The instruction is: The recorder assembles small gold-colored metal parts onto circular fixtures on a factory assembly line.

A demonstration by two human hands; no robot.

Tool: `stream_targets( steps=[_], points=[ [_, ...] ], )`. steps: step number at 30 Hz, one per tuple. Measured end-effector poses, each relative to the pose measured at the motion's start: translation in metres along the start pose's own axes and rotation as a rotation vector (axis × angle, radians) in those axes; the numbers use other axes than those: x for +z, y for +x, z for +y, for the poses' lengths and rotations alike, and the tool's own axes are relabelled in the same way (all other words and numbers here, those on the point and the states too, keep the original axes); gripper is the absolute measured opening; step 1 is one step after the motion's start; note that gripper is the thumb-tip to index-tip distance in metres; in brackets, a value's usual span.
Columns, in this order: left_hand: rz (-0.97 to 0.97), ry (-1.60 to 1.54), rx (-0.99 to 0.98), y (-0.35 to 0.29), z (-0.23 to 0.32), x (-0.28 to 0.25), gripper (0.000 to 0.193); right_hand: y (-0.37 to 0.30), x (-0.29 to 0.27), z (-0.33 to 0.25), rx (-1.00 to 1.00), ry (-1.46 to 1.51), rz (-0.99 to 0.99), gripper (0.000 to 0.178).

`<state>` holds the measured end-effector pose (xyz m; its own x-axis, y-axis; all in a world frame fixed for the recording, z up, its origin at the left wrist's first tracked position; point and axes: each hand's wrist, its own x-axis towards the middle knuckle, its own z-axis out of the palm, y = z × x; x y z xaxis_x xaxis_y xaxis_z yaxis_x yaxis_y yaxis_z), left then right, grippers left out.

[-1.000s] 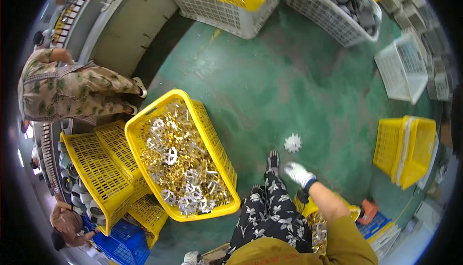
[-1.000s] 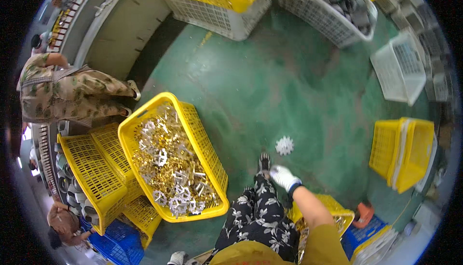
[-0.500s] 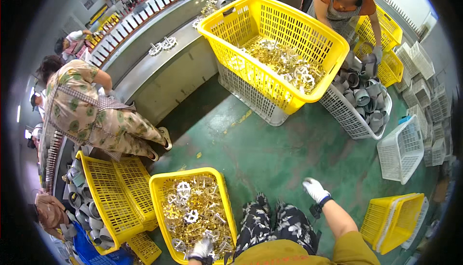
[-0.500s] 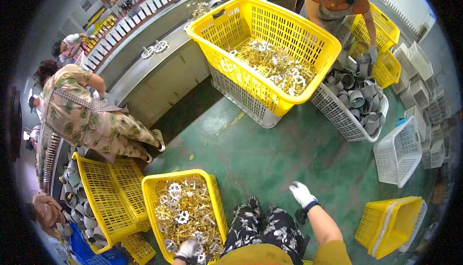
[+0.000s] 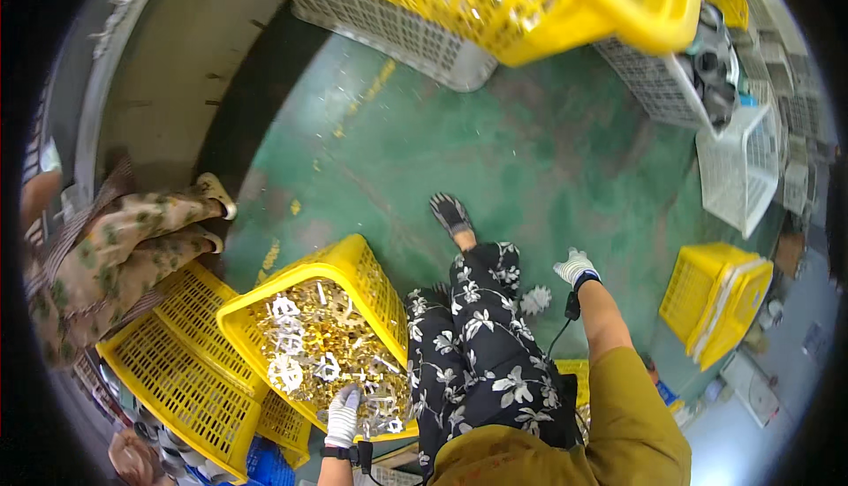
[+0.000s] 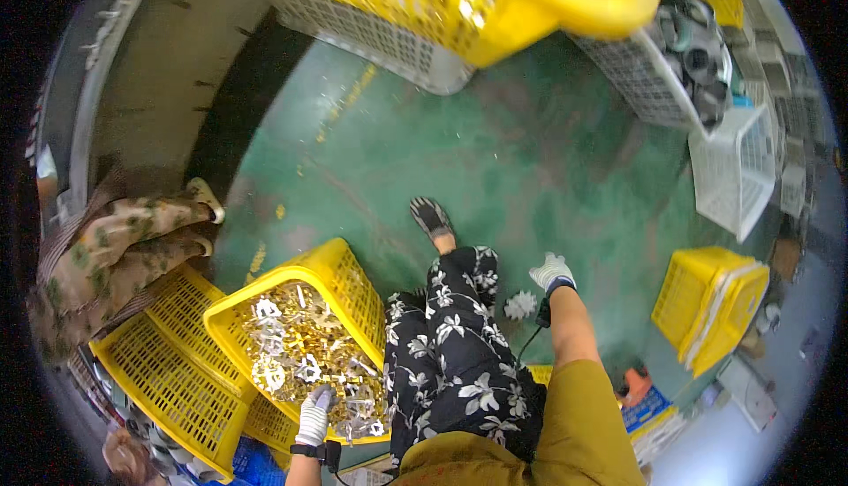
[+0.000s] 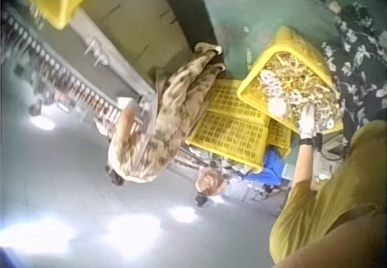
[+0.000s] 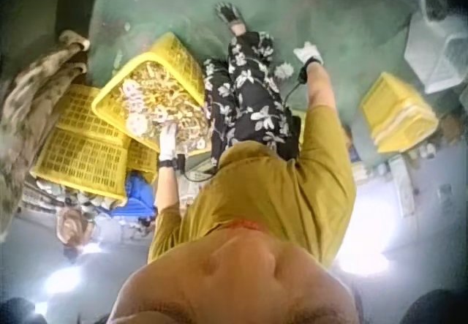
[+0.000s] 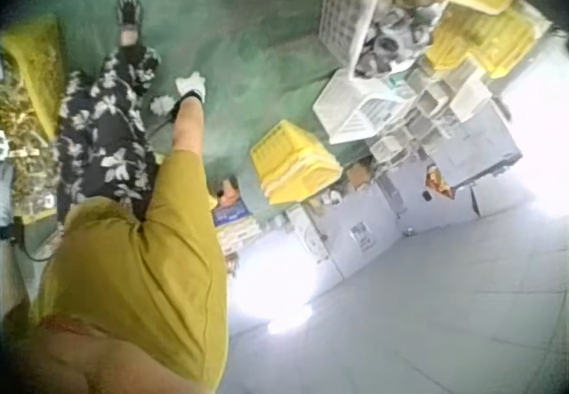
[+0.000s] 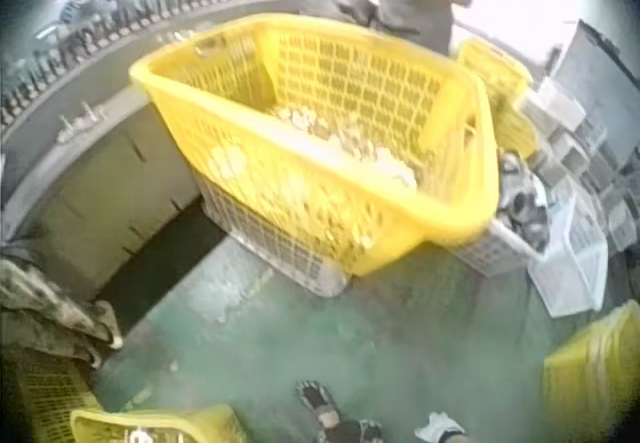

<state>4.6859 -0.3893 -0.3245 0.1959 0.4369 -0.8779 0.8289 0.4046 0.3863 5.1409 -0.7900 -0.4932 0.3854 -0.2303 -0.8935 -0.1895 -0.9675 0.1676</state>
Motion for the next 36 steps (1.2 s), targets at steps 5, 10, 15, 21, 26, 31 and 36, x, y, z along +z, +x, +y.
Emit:
stream_targets(
  steps=[5,10,15,21,26,31,36],
  points=[
    [-0.041,-0.085,-0.095,0.077,-0.024,0.072,0.037,0.072,0.147,0.081,0.191,0.065,-0.084,0.08],
    [-0.035,0.244,0.143,0.112,-0.093,0.117,0.06,0.151,0.276,0.139,0.285,0.09,-0.173,0.082],
    [0.098,0.083,-0.018,0.109,-0.094,0.143,0.078,0.238,0.388,0.129,0.328,0.221,-0.177,0.072],
    [0.041,0.132,0.024,0.123,-0.104,0.157,0.068,0.298,0.43,0.199,0.228,0.215,0.016,0.039],
    [0.131,0.398,0.268,0.082,-0.082,0.105,0.065,0.167,0.342,0.134,-0.071,0.607,0.281,0.027],
    [0.107,0.172,0.024,0.028,0.001,0.074,0.041,-0.003,0.143,0.076,-0.422,0.871,0.309,0.028],
    [0.276,0.002,0.347,0.008,0.069,-0.006,0.045,-0.209,-0.087,-0.093,-0.901,0.665,0.339,0.026]
  ],
)
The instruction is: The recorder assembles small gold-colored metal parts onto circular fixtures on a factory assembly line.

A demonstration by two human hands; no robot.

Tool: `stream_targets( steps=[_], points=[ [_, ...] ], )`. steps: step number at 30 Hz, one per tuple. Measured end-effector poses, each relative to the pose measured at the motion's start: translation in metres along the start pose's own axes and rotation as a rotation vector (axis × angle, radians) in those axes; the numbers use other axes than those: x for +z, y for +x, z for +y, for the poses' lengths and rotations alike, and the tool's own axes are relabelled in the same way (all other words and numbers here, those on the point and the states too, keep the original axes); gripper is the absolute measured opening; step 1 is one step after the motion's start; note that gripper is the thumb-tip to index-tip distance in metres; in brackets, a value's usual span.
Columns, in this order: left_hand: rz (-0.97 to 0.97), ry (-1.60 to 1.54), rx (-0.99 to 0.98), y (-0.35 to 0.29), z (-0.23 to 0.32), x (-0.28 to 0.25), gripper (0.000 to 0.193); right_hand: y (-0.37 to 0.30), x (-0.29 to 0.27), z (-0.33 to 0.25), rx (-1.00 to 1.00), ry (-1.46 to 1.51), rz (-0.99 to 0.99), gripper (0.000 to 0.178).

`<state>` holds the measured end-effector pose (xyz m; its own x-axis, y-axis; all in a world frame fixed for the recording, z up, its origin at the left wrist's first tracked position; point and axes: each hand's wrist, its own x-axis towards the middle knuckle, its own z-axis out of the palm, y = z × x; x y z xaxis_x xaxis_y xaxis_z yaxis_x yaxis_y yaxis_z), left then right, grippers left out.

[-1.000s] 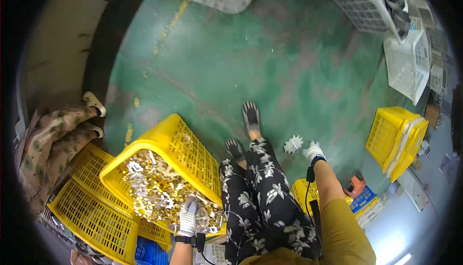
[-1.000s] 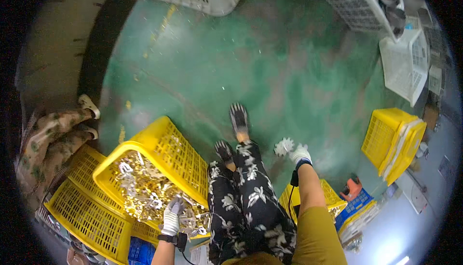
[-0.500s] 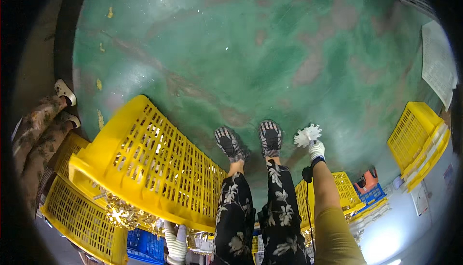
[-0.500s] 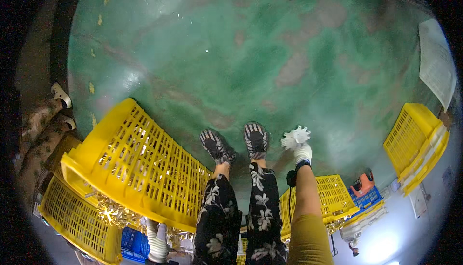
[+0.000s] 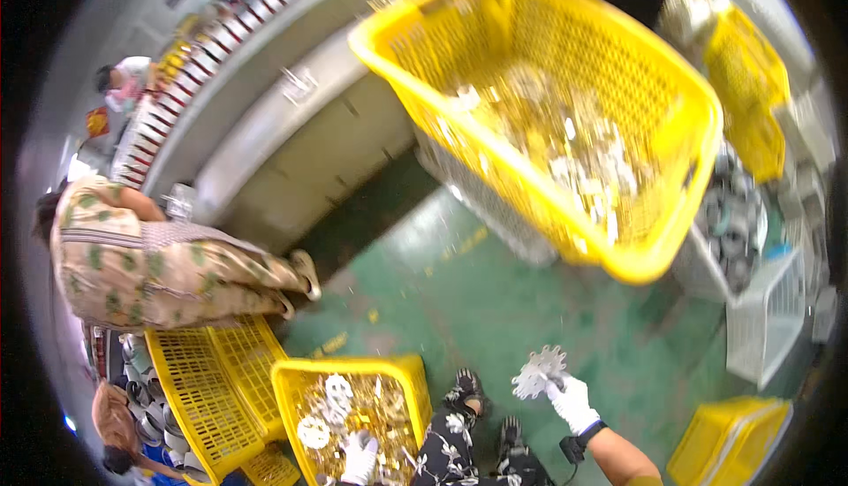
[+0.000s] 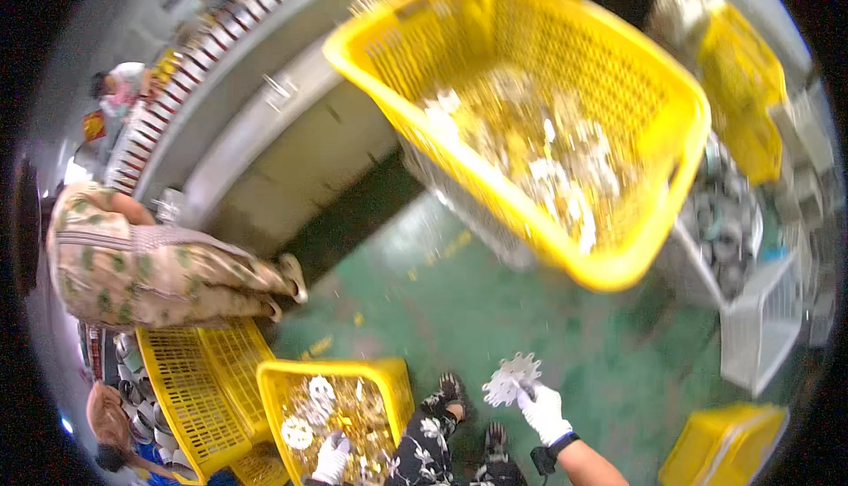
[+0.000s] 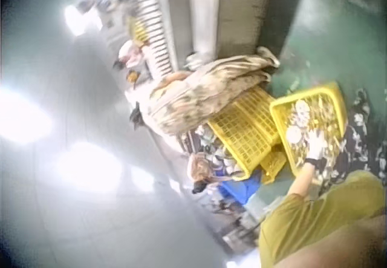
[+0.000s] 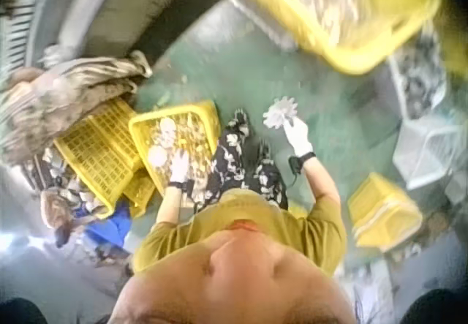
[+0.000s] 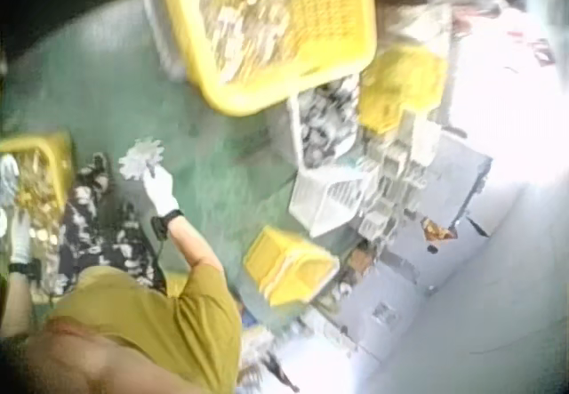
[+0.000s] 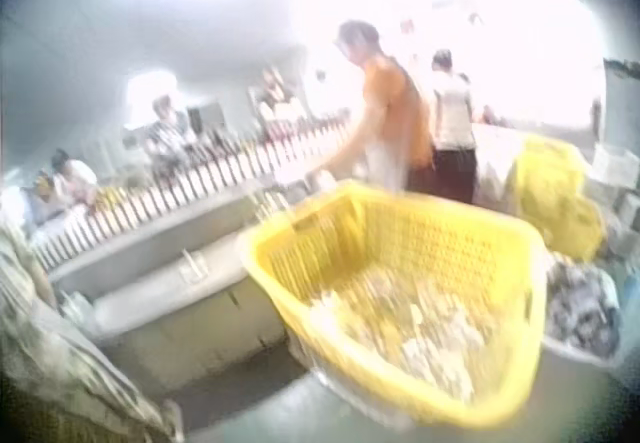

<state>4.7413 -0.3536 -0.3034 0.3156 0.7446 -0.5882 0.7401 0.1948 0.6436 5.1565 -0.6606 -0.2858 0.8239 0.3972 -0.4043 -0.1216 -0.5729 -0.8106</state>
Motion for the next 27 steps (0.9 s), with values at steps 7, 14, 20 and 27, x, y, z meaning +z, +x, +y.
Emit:
stream_targets(
  steps=[7,14,20,27],
  points=[
    [-0.109,-0.073,0.04,0.108,0.237,-0.089,0.043,0.143,-0.004,-0.395,-0.665,-0.029,-0.069,0.024],
    [0.01,-0.178,0.141,0.193,0.462,-0.182,0.045,0.312,0.003,-0.712,-0.861,0.158,-0.253,0.02],
    [0.351,-0.365,0.238,0.31,0.512,-0.209,0.037,0.501,0.025,-0.965,-1.114,0.022,-0.175,0.017],
    [0.237,-0.332,0.079,0.389,0.587,-0.18,0.04,0.718,0.141,-1.171,-1.112,-0.243,-0.114,0.024]
  ],
)
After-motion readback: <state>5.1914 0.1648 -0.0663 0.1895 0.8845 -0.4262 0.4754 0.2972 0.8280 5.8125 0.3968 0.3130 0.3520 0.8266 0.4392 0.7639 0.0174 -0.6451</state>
